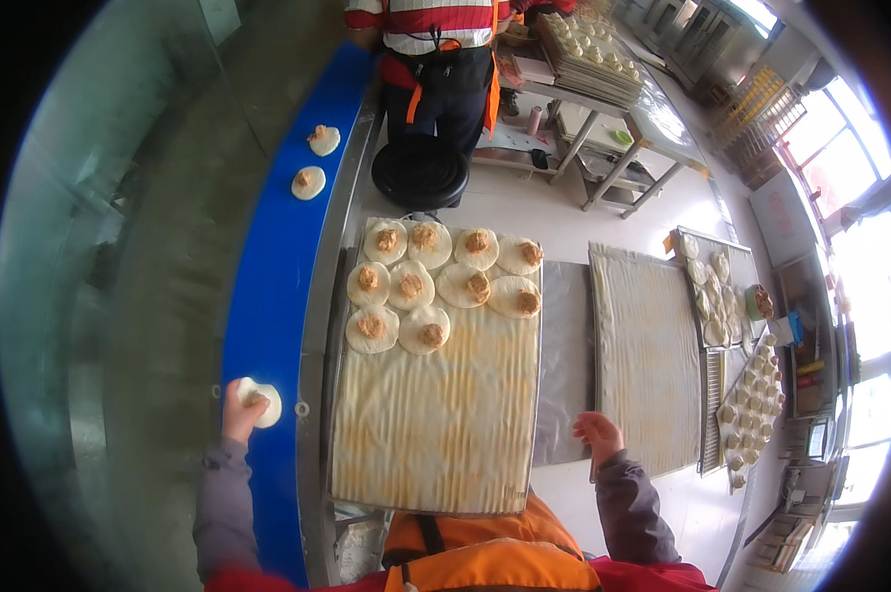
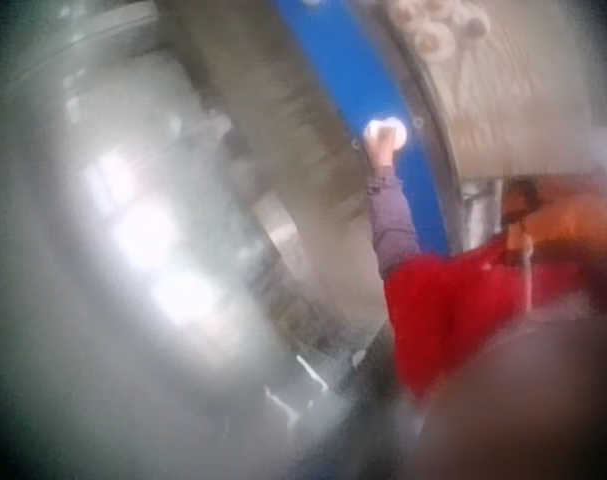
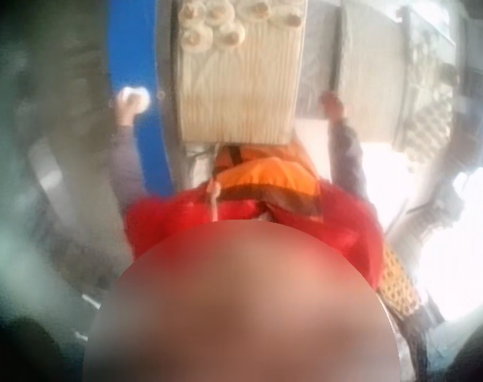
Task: The person places filling onto dough discs on a conveyor belt and then folds and pleats them into buns, arranging the finished buns on a tray. The person repeats this process continuously while other workers perform similar tasks nearby.
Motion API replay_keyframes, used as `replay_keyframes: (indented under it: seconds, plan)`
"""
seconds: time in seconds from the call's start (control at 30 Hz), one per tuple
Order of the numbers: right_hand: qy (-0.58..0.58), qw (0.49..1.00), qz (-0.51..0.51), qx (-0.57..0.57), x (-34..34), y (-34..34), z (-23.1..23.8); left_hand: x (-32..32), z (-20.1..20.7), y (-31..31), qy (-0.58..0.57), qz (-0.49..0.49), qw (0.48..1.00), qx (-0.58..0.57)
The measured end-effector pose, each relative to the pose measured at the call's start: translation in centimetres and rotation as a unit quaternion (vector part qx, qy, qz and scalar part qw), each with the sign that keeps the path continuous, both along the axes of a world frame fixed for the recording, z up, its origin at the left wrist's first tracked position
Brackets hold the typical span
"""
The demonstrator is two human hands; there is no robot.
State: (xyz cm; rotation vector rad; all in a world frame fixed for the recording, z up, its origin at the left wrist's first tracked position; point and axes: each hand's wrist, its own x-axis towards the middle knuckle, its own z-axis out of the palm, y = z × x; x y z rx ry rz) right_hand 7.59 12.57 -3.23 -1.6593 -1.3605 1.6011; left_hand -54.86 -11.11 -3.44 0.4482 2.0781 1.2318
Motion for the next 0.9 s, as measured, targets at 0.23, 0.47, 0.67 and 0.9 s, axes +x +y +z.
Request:
replay_keyframes:
  seconds: [0.23,0.47,0.67,0.9]
  plan:
    - [0.273,0.937,0.192,-0.106,-15.6,1.5,-0.5,20.2,2.1,14.8,-0.245,-0.300,0.901,0.194]
    - [0.253,0.961,0.091,-0.067,-20.3,9.8,-4.3,29.2,-1.0,25.3,0.013,-0.206,0.957,0.203]
    - [0.083,0.982,0.126,0.118,-22.1,11.6,-7.0,20.1,0.9,20.9,0.159,-0.203,0.930,0.263]
    - [-0.148,0.901,0.236,0.334,-20.5,10.4,-2.4,-5.8,-6.3,17.0,0.318,0.135,0.938,0.025]
